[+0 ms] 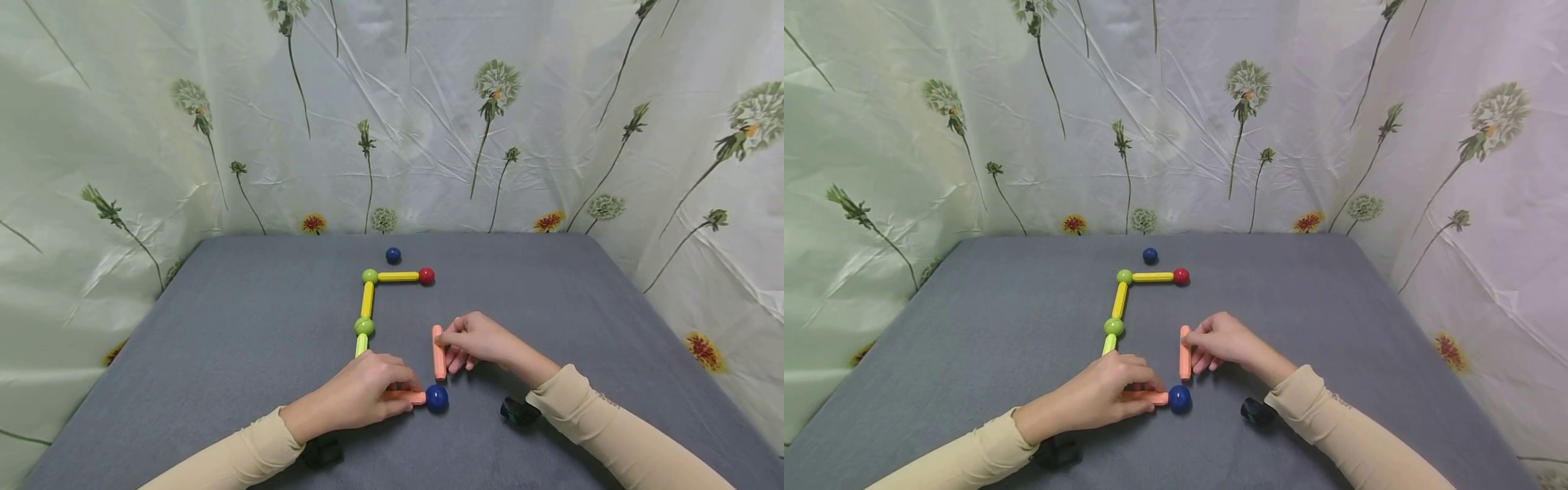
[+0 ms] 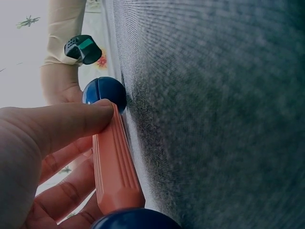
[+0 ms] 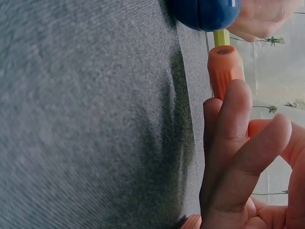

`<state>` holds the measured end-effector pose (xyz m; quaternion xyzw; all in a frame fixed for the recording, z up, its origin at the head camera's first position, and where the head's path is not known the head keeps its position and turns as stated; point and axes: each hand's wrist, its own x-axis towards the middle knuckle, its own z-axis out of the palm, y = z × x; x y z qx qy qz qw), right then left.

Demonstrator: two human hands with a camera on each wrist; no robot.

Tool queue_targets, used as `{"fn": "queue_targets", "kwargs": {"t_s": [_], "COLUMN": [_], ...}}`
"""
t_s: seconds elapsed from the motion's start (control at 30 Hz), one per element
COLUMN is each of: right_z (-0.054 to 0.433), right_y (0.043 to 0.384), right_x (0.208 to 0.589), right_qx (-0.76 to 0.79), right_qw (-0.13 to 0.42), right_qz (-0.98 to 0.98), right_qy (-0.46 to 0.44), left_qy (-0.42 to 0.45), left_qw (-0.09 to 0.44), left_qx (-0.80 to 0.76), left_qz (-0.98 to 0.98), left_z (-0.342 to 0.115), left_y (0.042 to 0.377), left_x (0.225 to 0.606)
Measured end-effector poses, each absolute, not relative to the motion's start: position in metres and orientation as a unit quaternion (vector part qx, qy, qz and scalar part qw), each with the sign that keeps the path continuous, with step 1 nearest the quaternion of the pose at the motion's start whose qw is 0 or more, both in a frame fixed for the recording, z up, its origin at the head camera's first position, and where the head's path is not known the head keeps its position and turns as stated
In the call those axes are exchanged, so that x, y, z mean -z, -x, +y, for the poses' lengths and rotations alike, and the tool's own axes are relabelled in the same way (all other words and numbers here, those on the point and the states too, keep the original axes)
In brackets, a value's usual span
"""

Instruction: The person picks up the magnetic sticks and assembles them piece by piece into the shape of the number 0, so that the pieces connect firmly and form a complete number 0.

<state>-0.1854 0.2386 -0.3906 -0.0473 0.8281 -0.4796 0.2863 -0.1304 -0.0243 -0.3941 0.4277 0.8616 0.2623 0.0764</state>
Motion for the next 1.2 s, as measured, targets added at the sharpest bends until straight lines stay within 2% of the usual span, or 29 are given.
{"fn": "queue_targets", "kwargs": {"t_s": [1.2], "right_z": [0.2379], "right_y": [0.1803], "right_x": [0.3966], "right_qx": [0.502], "right_qw": [0.311], "right_qz": [0.806], "right_qy": [0.037], "left_qy": [-0.44], "left_qw": [0.058], "left_qx": [-0.262], "left_qz": [0.857], "left_z": [-0.0241], "left_y": [0.1307], "left_x": [0.3954]}}
